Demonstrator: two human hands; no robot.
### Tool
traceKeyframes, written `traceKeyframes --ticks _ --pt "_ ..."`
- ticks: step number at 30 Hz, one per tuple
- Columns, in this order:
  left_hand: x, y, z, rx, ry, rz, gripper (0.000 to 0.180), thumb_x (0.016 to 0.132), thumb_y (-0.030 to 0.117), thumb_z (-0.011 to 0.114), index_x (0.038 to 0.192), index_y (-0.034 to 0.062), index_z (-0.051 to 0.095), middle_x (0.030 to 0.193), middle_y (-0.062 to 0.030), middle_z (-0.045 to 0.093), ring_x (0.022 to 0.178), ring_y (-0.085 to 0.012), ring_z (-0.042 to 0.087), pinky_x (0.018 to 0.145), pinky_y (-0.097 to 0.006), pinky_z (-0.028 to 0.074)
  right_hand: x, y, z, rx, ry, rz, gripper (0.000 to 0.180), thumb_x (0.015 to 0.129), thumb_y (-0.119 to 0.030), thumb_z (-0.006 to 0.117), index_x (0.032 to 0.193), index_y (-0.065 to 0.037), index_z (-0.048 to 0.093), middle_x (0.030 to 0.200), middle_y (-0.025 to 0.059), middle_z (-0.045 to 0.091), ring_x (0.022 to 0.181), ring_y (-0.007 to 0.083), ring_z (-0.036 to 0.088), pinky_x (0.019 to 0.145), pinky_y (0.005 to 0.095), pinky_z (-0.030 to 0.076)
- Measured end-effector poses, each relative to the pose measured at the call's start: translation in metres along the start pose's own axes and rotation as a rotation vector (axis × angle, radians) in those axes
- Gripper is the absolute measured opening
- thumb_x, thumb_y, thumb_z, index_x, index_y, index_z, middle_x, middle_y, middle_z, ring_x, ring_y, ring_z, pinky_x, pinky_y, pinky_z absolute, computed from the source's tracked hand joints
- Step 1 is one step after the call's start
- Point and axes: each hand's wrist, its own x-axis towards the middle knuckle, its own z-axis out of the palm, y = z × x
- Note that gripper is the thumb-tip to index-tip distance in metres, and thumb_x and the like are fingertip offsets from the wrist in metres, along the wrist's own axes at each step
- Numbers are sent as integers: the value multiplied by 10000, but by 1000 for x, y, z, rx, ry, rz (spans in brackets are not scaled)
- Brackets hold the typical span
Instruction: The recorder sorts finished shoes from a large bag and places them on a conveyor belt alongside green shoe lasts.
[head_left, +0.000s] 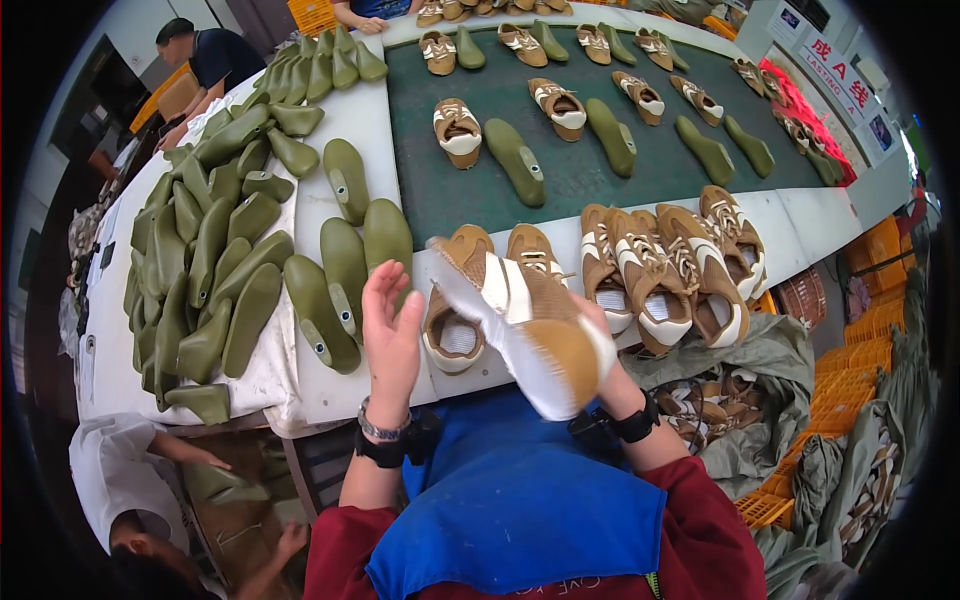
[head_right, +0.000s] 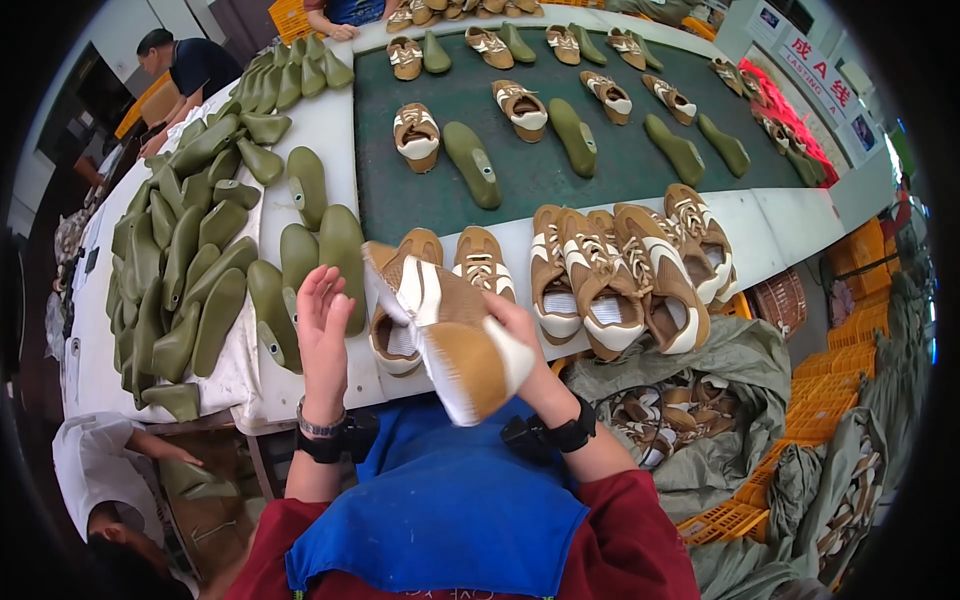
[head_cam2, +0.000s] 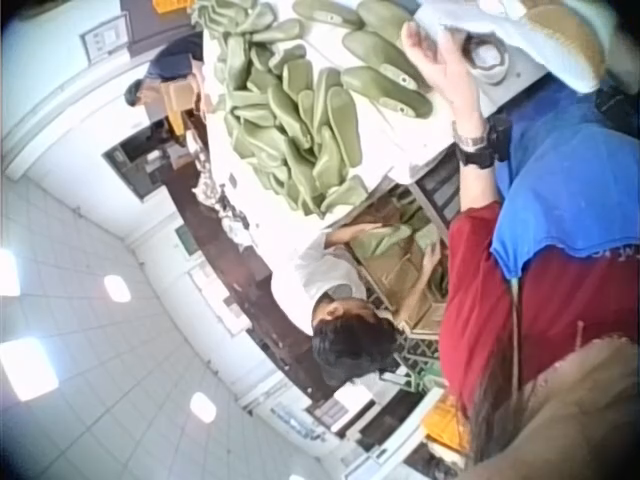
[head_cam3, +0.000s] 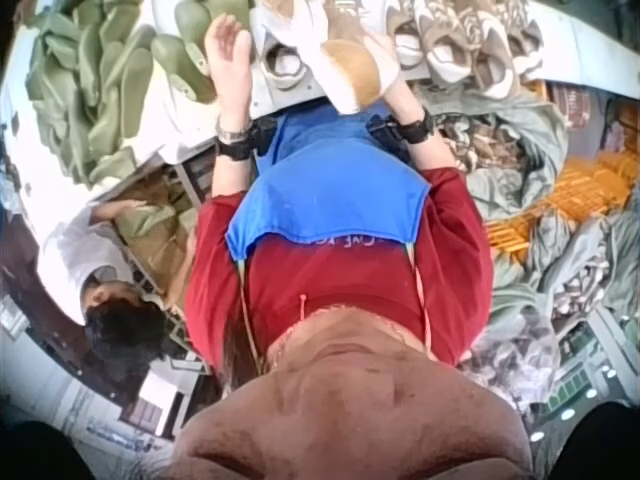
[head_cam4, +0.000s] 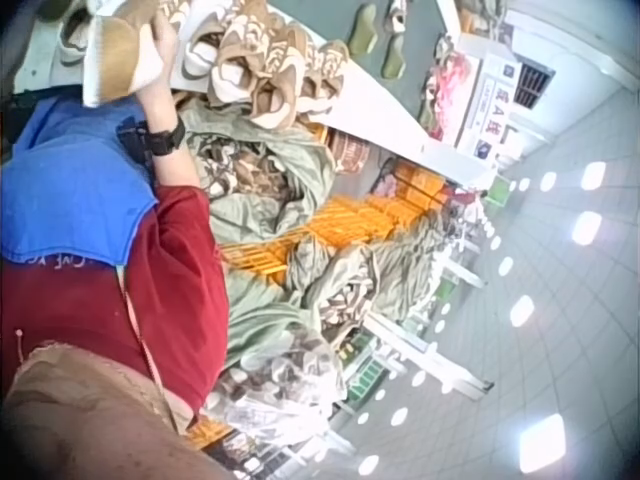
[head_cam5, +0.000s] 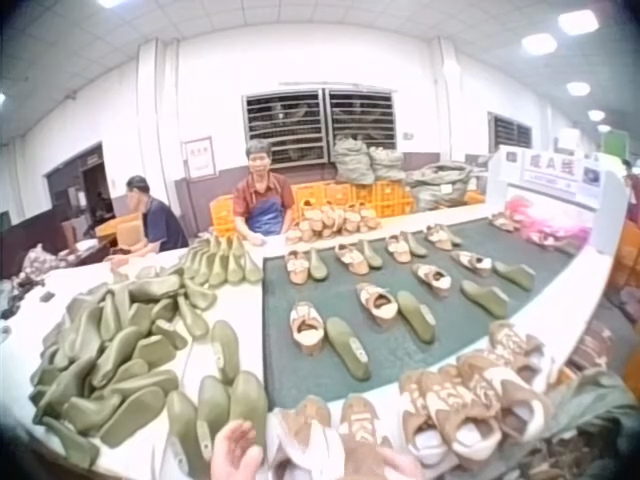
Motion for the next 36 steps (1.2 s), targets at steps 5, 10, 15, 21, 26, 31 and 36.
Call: traceKeyframes --ticks 5,10,15,21,26,31,36 --pt "-26 31 19 357 -392 100 529 815 155 653 1263 -24 435 1290 -158 456 1182 -248 479 956 -364 424 11 -30 16 -846 309 -455 201 644 -87 670 825 -20 617 878 114 592 861 278 586 830 410 451" --pt "-29 10 31 469 -414 -46 474 817 135 620 1221 -58 465 1134 -177 571 1047 -258 572 899 -336 462 19 -34 15 -982 237 -512 167 635 -112 660 772 -39 599 856 104 600 867 275 593 917 444 422" --pt "-14 -30 18 251 -587 -460 313 839 55 536 1136 -45 545 1017 -65 628 903 -108 588 775 -243 475 24 -38 24 -1014 106 -541 176 619 -139 657 757 -52 593 803 99 598 828 273 593 917 442 425" --pt "-27 -16 26 -221 -397 -537 311 813 -30 475 1111 -42 565 998 -63 632 858 -96 600 772 -245 483 31 -32 21 -848 37 -372 165 611 -118 651 739 -38 582 702 115 594 713 315 597 658 384 486" --pt "-34 -10 22 -302 -375 -552 313 807 -47 501 1113 -37 564 992 -69 635 867 -112 611 791 -254 490 29 -44 20 -699 -77 -113 174 648 -108 640 792 -19 601 781 127 636 766 303 623 691 354 496" --pt "-38 0 26 -292 -302 -487 276 826 -32 553 1101 -29 564 999 -66 633 872 -106 606 800 -254 490 31 -42 19 -513 -103 -130 175 657 -51 642 819 2 602 868 126 658 845 252 646 771 324 499" --pt "-43 11 27 -274 -310 -416 274 836 -42 565 1110 -47 548 1014 -58 623 885 -91 594 785 -235 486 25 -36 19 -341 -78 -241 209 656 -100 642 850 -34 600 782 111 635 754 275 633 712 349 494"
